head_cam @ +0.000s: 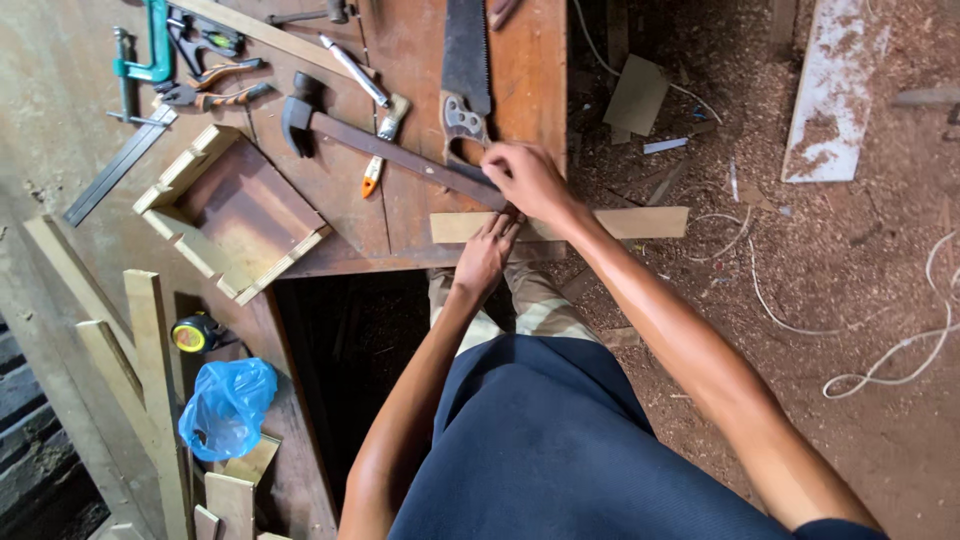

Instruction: The person assembles a small wooden box by hand. They use a hammer to tap nails into the frame, then attach a bottom panel and a lid, securing each with nails. The person also saws a separate piece of wood on the workbench.

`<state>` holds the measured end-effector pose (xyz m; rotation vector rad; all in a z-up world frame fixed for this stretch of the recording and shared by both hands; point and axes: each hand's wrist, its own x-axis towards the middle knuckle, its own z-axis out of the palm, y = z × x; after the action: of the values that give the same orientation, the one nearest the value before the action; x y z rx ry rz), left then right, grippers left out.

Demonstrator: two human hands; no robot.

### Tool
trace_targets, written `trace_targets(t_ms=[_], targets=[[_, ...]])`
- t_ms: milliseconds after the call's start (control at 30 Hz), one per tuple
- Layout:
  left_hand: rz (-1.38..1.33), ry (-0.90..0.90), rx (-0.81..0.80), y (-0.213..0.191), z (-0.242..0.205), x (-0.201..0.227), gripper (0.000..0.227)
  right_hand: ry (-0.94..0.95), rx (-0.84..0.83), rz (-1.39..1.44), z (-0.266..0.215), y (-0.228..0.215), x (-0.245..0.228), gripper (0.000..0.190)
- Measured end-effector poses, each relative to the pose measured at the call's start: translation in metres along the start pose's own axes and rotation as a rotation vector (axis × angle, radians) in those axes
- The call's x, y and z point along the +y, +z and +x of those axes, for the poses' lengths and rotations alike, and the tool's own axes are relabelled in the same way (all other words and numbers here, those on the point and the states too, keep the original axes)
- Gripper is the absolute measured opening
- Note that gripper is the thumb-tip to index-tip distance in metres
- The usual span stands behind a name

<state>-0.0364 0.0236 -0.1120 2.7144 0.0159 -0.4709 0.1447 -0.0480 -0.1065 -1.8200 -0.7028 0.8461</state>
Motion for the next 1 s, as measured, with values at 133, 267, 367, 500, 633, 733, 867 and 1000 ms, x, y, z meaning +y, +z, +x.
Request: trace_targets(t_ms=[133, 267, 367, 500, 633, 733, 867, 1000], targets=[[-0.021, -0.039, -0.049, 0.008, 0.000, -0.003, 0.055, 0.262, -0.297, -0.396, 0.046, 0.034, -0.023, 0.013], [-0.175, -0.143, -0.037, 0.016, -0.002, -0.006, 0.069, 0.205, -0.213, -0.366, 0.052, 0.038, -0.035, 0.022], [-0.326, -0.224, 0.074, 0.014, -0.007, 0.002, 0.074, 0.211, -0.192, -0.322, 0.052, 0.036, -0.034, 0.027], [-0.245, -0.200, 0.262, -0.001, -0.017, 0.021, 0.082, 0.249, -0.236, -0.357, 0.056, 0.038, -0.025, 0.036], [-0.249, -0.294, 0.337, -0.015, -0.035, 0.033, 0.077, 0.134, -0.274, -0.525, 0.055, 0.049, -0.016, 0.059], [-0.299, -0.347, 0.313, -0.019, -0.049, 0.031, 0.074, 0.083, -0.265, -0.588, 0.048, 0.054, -0.013, 0.037], [-0.384, -0.455, 0.297, -0.020, -0.071, 0.019, 0.063, 0.060, -0.139, -0.442, 0.034, 0.052, -0.018, 0.056], [-0.345, -0.590, 0.372, -0.029, -0.103, 0.005, 0.050, 0.055, 0.030, -0.311, 0.019, 0.030, -0.029, 0.057]])
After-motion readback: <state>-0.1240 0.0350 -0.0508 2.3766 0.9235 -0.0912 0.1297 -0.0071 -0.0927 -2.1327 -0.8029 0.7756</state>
